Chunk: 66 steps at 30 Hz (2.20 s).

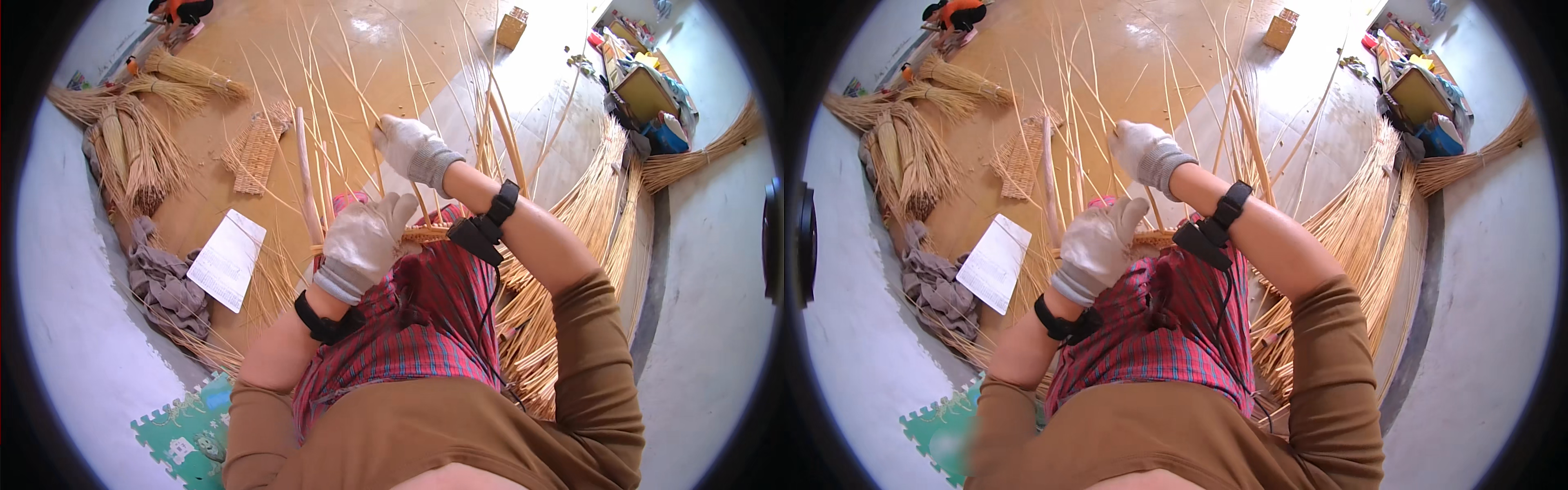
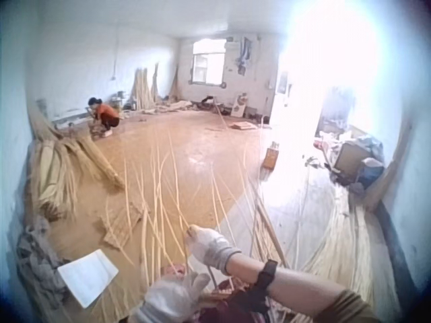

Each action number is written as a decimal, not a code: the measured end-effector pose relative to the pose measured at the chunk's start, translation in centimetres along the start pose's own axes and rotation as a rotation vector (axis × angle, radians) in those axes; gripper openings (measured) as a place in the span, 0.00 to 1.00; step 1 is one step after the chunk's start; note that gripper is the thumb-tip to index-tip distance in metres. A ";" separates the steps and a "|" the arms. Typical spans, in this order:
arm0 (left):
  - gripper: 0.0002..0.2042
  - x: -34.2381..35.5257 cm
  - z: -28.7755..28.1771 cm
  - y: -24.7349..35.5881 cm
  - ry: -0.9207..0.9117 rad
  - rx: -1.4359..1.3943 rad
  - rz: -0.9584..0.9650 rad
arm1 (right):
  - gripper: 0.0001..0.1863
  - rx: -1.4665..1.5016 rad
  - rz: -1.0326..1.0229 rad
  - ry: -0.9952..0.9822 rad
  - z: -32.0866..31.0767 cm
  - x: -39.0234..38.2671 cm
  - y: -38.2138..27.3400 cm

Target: Weaving a wicker basket using long thin reeds.

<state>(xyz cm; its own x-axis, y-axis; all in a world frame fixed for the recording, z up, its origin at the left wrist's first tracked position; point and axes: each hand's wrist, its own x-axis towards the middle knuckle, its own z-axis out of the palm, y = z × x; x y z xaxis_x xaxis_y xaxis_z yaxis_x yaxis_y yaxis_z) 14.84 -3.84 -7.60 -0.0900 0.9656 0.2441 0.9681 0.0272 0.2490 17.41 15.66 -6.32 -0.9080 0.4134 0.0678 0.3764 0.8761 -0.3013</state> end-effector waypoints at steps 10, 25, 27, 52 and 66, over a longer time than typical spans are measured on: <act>0.34 0.8 0.2 -1.2 -0.099 -0.030 -0.026 | 0.22 0.339 0.074 0.365 -3.6 -8.5 -0.2; 0.35 4.7 -2.3 -3.7 -0.370 -0.270 0.168 | 0.21 0.108 -0.127 0.612 2.6 -16.3 -1.4; 0.37 4.7 -3.2 -4.0 -0.454 -0.335 0.176 | 0.19 0.120 -0.142 0.631 2.8 -16.5 -1.5; 0.18 4.7 -3.1 -3.5 -0.120 -0.179 -0.101 | 0.05 0.181 -0.247 0.867 5.3 -15.0 -1.3; 0.21 3.4 -1.4 -3.6 -0.141 -0.346 -0.222 | 0.26 0.345 1.065 0.348 16.9 -39.6 15.5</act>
<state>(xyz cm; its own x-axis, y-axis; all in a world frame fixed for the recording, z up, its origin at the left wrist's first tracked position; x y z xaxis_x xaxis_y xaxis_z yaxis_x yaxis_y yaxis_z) 10.72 -1.05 -6.41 -0.2314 0.9725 0.0249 0.7915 0.1734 0.5861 56.12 8.72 -29.72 -0.0447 0.9900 -0.1338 0.7976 -0.0452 -0.6014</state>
